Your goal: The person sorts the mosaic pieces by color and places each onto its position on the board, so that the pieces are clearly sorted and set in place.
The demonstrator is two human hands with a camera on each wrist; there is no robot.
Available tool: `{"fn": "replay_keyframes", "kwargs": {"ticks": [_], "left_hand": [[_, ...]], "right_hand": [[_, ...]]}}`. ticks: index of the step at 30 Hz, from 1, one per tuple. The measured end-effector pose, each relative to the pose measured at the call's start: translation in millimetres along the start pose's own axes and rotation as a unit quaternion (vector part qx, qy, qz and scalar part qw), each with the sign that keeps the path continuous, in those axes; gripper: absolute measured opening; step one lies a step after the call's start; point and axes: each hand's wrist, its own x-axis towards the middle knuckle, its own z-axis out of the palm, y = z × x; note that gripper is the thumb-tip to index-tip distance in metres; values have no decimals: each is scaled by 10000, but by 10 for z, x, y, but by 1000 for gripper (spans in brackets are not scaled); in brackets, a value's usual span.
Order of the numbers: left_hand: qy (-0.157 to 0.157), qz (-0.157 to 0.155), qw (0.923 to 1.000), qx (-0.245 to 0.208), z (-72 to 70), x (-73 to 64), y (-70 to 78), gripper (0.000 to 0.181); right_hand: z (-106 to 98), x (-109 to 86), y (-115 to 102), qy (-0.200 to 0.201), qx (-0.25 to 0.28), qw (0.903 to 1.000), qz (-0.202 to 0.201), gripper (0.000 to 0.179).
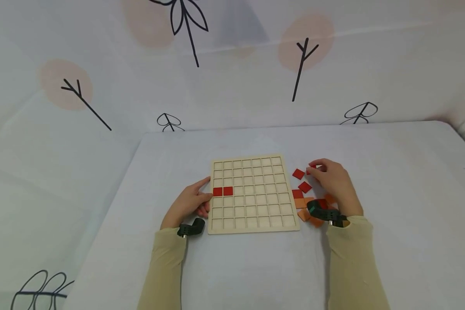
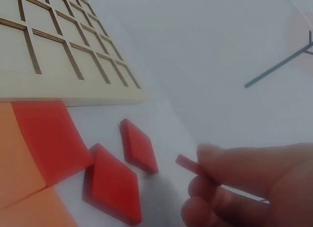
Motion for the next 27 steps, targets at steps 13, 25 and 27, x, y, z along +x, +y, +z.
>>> {"fn": "replay_keyframes", "kwargs": {"ticks": [13, 25, 27], "left_hand": [[-45, 39, 10000, -74, 1, 13, 1, 60], [-1, 63, 10000, -65, 3, 5, 12, 60], [0, 65, 10000, -64, 3, 3, 10, 60]], "right_hand": [[121, 27, -141, -120, 100, 9977, -658, 41], [241, 31, -272, -97, 80, 9956, -925, 34], [255, 27, -295, -113, 15, 9947, -1024, 35]]}}
